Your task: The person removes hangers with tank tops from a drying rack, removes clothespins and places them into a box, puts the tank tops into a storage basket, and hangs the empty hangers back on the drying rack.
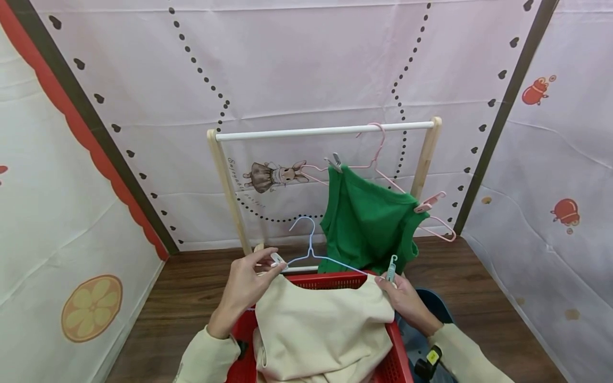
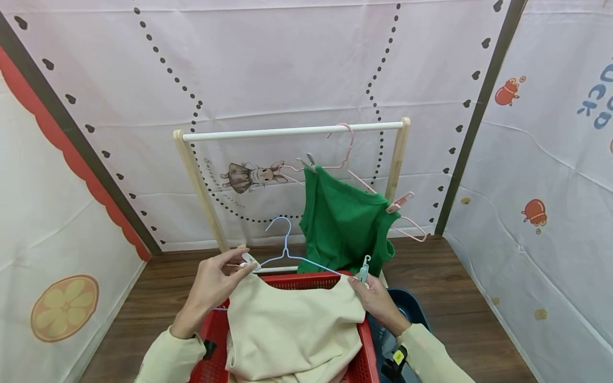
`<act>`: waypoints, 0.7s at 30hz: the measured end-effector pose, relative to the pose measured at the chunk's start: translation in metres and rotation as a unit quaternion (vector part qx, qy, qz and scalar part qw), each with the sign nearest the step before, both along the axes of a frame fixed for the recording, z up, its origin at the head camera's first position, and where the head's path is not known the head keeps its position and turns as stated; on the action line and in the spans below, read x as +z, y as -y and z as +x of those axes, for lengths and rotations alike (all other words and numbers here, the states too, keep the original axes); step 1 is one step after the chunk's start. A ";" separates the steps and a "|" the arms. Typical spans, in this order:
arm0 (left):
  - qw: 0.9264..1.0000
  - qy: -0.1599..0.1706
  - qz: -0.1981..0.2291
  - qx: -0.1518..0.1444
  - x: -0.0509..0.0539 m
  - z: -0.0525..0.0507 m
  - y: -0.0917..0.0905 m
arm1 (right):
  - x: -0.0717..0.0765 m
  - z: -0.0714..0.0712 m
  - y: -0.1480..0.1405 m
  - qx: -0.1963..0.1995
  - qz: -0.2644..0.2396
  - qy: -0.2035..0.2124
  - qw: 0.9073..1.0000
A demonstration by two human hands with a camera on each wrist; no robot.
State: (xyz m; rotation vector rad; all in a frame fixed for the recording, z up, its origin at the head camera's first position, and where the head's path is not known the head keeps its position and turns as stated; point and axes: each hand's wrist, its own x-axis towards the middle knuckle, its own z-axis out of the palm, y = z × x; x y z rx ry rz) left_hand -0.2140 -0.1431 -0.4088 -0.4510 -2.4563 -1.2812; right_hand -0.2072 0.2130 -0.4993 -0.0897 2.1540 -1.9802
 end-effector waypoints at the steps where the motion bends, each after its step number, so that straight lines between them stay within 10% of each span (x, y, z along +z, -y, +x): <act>1: 1.000 0.007 0.002 -0.003 0.000 0.001 -0.001 | 0.000 0.000 0.000 -0.001 0.001 0.000 1.000; 21: 0.998 0.041 0.017 -0.048 0.003 0.011 -0.032 | 0.000 0.001 0.001 0.002 0.010 -0.007 1.000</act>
